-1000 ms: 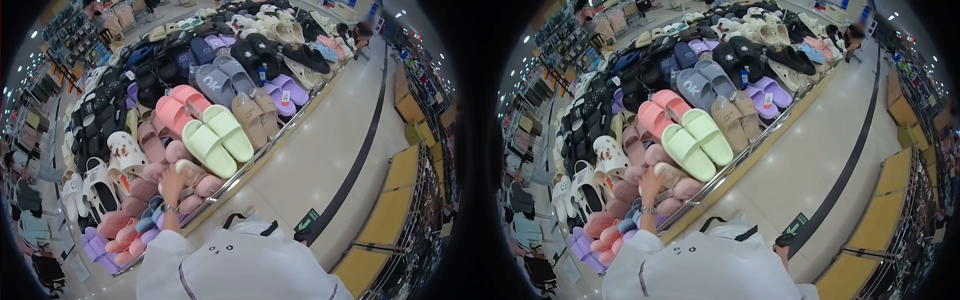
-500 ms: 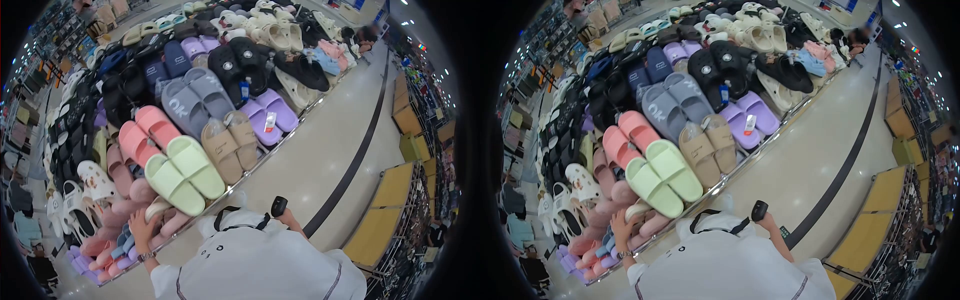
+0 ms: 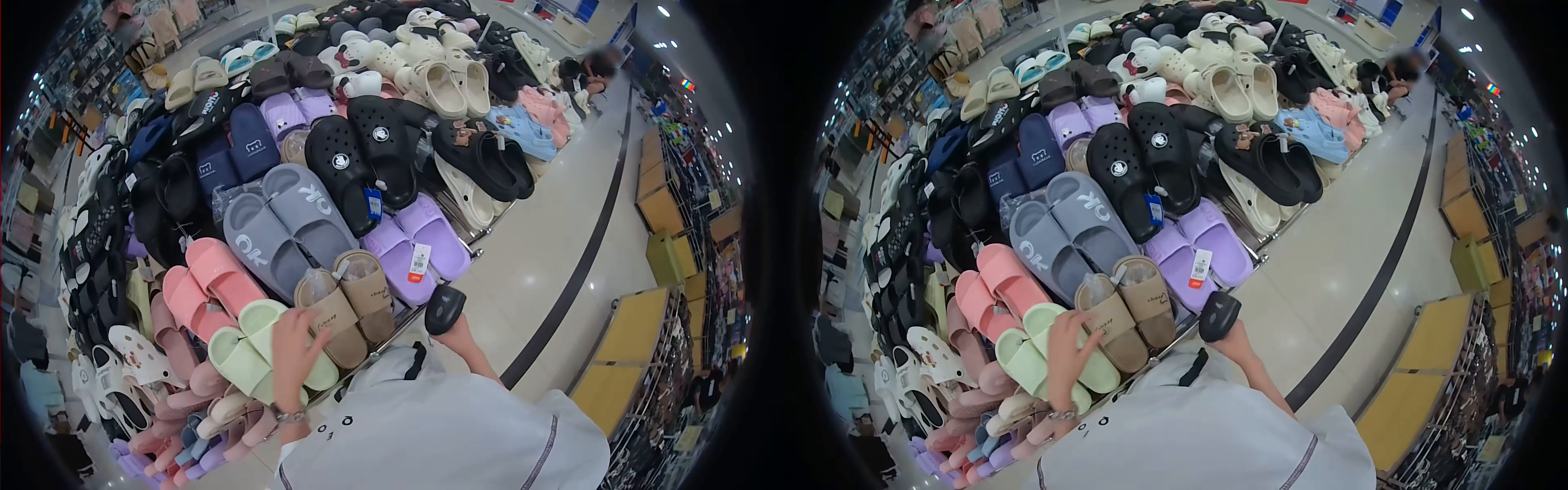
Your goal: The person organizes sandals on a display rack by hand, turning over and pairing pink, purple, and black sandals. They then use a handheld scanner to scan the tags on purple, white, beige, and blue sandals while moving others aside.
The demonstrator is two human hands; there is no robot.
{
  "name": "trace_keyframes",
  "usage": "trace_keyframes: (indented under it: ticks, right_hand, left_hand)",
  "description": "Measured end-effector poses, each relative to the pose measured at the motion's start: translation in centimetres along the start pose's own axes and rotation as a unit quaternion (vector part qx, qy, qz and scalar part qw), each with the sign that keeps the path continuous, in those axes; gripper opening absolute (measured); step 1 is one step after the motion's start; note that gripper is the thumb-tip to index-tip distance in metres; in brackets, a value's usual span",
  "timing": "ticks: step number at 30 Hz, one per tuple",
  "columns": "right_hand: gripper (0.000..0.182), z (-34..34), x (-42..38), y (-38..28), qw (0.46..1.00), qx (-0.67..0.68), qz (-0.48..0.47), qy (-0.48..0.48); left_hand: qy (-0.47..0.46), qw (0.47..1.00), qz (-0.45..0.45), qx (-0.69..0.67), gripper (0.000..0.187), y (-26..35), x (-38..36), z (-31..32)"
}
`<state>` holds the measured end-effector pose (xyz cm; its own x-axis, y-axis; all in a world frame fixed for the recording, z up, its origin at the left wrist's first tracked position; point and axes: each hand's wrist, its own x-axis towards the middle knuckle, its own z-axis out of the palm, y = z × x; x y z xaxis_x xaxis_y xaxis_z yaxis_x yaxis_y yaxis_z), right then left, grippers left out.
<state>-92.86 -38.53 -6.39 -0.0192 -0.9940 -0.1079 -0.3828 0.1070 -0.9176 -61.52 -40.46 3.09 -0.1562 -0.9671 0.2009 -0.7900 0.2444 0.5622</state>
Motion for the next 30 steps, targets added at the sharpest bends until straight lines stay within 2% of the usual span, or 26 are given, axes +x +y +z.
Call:
trace_keyframes:
  ticks: [6,9,11,12,14,16,17,18,20,21,22,24,25,26,28,29,30]
  right_hand:
    - [0.030,-4.9,7.6,-0.4,0.999,0.022,-0.030,0.020]
    - [0.032,-8.4,11.6,0.4,0.999,0.004,-0.050,0.006]
    - [0.034,-11.0,13.4,0.5,0.998,0.003,-0.038,-0.052]
    - [0.034,-11.7,14.1,0.5,0.998,0.006,-0.042,-0.050]
    - [0.027,-12.9,14.9,-0.1,0.992,0.107,-0.057,-0.027]
    - [0.028,-13.6,15.4,-0.4,0.989,0.136,-0.061,-0.018]
    - [0.035,-14.0,15.5,-0.7,0.989,0.120,-0.042,-0.070]
    - [0.043,-14.2,15.6,-1.2,0.987,0.103,-0.024,-0.121]
    - [0.049,-14.2,15.8,-2.7,0.972,0.147,-0.071,-0.168]
    - [0.059,-13.8,16.0,-2.5,0.969,0.151,-0.086,-0.178]
    - [0.071,-13.8,15.8,-2.5,0.969,0.160,-0.028,-0.184]
    - [0.078,-13.9,16.6,-2.6,0.968,0.130,-0.059,-0.209]
    - [0.078,-14.0,16.9,-2.9,0.968,0.132,-0.058,-0.207]
    - [0.078,-14.1,17.2,-4.0,0.961,0.104,-0.097,-0.236]
    - [0.079,-14.5,17.8,-5.5,0.953,0.080,-0.132,-0.261]
    - [0.077,-14.9,18.4,-6.1,0.929,0.028,-0.158,-0.332]
    - [0.076,-15.4,19.0,-6.7,0.897,-0.027,-0.185,-0.400]
  left_hand:
    - [-0.001,0.999,0.004,-0.048,0.037,4.8,5.6,7.9]
    - [-0.003,1.000,0.000,0.000,0.044,6.2,8.4,10.7]
    - [0.010,1.000,0.002,0.024,0.045,7.0,10.2,12.4]
    - [0.018,0.999,0.003,0.044,0.046,7.2,11.1,13.2]
    - [0.019,1.000,0.005,-0.009,0.051,8.2,12.8,14.8]
    - [-0.068,0.963,-0.075,-0.251,0.058,10.1,14.3,16.5]
    - [-0.119,0.931,-0.096,-0.331,0.066,11.1,15.0,17.4]
    - [-0.121,0.931,-0.093,-0.331,0.066,12.4,15.6,18.2]
    - [-0.158,0.910,-0.007,-0.382,0.072,15.4,16.8,19.3]
    - [-0.156,0.880,-0.010,-0.449,0.082,16.5,16.8,20.1]
    - [-0.158,0.879,-0.007,-0.449,0.082,16.9,16.9,20.4]
    - [-0.105,0.795,-0.078,-0.592,0.085,17.6,16.8,20.7]
    - [-0.113,0.816,-0.087,-0.560,0.069,17.6,16.6,20.5]
    - [-0.116,0.817,-0.088,-0.558,0.069,16.7,16.1,21.1]
    - [-0.134,0.856,-0.118,-0.486,0.047,14.9,15.1,22.8]
    - [-0.140,0.811,-0.209,-0.528,0.031,16.9,15.7,20.4]
    - [-0.120,0.743,-0.275,-0.598,0.027,15.5,15.1,22.2]
